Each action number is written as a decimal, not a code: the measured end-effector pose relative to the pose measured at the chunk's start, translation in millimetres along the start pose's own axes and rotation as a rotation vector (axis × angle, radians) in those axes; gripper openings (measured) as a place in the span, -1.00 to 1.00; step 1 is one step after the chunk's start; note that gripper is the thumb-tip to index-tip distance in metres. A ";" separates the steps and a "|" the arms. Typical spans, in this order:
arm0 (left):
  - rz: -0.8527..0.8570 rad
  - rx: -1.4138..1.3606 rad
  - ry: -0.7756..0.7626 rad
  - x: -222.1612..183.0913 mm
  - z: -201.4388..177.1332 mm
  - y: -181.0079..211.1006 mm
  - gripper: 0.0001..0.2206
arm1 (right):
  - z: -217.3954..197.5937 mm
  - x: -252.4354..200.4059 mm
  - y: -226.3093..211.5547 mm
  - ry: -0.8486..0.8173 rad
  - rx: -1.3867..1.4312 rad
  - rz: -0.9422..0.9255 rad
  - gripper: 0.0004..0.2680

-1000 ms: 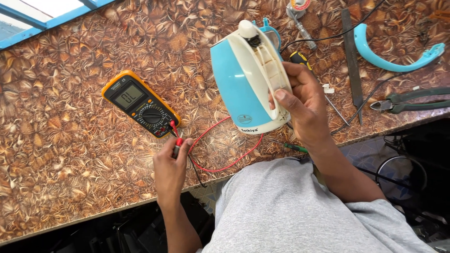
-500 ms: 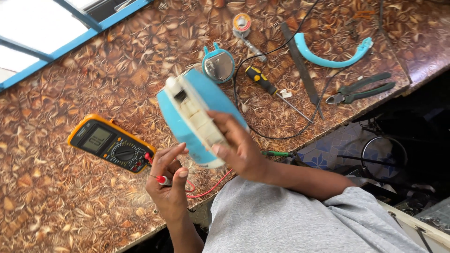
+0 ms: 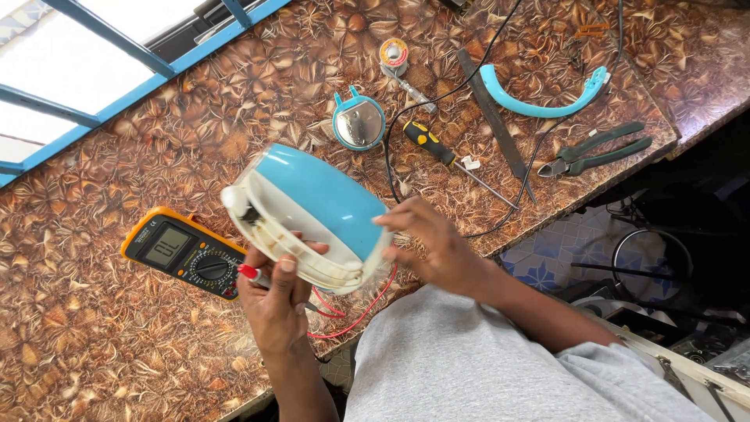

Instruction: The person uses a screwdriver to remove screws from the handle and lid of a light blue electric kettle. They then detach the handle and open the lid to expose the internal components.

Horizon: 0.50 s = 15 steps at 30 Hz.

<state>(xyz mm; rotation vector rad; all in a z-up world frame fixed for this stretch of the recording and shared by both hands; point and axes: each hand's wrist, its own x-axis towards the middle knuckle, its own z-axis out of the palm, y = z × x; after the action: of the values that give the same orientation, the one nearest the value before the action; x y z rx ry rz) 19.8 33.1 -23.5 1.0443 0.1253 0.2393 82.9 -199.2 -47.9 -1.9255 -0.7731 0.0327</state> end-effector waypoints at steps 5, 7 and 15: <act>0.152 0.015 0.074 11.5 -21.0 9.1 -0.61 | -34.3 -33.0 36.5 -0.535 -0.439 0.350 -0.70; 0.182 0.072 0.135 20.1 -29.2 10.7 -0.57 | -32.8 -50.1 52.0 -0.718 -0.572 0.402 -0.66; 0.250 0.150 0.110 40.7 -51.1 7.9 -0.58 | 4.6 -80.1 115.3 -0.464 -0.620 0.448 -0.81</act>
<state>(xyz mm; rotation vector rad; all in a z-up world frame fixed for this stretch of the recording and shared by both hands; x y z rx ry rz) 47.1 90.2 -41.6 1.1970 0.1131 0.5210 75.2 -269.8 -169.2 -2.7081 -0.6750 0.5922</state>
